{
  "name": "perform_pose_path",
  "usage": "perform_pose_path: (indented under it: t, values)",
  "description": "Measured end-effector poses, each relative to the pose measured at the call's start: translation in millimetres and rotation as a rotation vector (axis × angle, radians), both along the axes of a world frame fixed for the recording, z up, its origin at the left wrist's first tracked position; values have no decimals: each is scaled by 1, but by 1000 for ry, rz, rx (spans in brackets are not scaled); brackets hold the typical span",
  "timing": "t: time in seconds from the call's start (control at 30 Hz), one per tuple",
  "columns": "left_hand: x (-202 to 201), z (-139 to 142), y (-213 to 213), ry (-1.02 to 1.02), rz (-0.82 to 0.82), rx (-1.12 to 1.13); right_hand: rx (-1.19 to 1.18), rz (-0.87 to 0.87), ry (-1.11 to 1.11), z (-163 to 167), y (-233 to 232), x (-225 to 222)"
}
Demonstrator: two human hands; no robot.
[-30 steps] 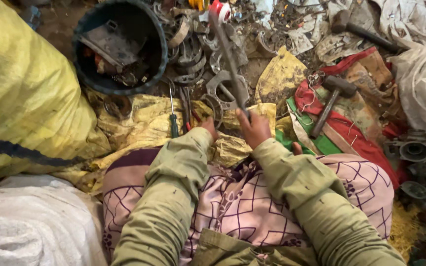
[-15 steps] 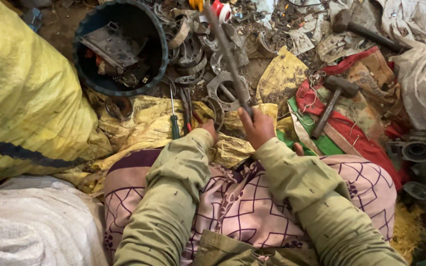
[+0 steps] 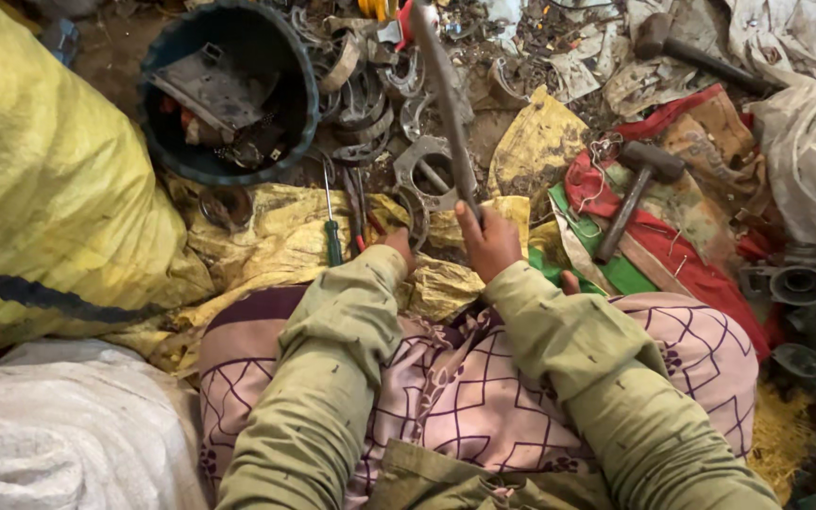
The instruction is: The person sits on the ground and uses a hammer and a metal rod to repeatedly strike a curved metal piece placed on a yellow tarp. The person adjusts the metal piece and continues hammering it throughout the clip.
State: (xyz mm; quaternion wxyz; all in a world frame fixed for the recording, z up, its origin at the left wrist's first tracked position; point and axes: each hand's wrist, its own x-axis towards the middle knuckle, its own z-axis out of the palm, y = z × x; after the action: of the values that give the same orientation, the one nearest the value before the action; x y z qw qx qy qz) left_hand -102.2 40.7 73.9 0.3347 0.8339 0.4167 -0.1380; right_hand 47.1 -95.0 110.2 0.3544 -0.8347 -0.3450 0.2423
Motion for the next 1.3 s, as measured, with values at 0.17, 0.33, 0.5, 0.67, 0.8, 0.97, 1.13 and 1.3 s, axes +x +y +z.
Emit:
perform_pose_path:
  t: [0.17, 0.33, 0.5, 0.67, 0.8, 0.97, 1.13, 1.3]
  values:
    - [4, 0, 1, 71, 37, -4, -250, 171, -179, 5, 5, -7]
    - [3, -5, 5, 54, -11, 67, -279, 251, -223, 13, 6, -6]
    - [-2, -6, 10, 37, 33, 62, 14, 116, -197, 23, -1, 0]
    - [3, -1, 8, 111, 4, 64, -256, 200, -283, -2, 8, -3]
    - [2, 2, 7, 121, -5, 90, -353, 178, -184, 1, 9, -2]
    - [0, 2, 9, 133, -19, 63, -42, 36, -164, 18, -2, 4]
    - [3, -1, 5, 65, 6, 76, -259, 145, -281, -8, 5, 4]
    - [1, 2, -1, 117, 23, 104, -335, 148, -184, -3, 5, 3]
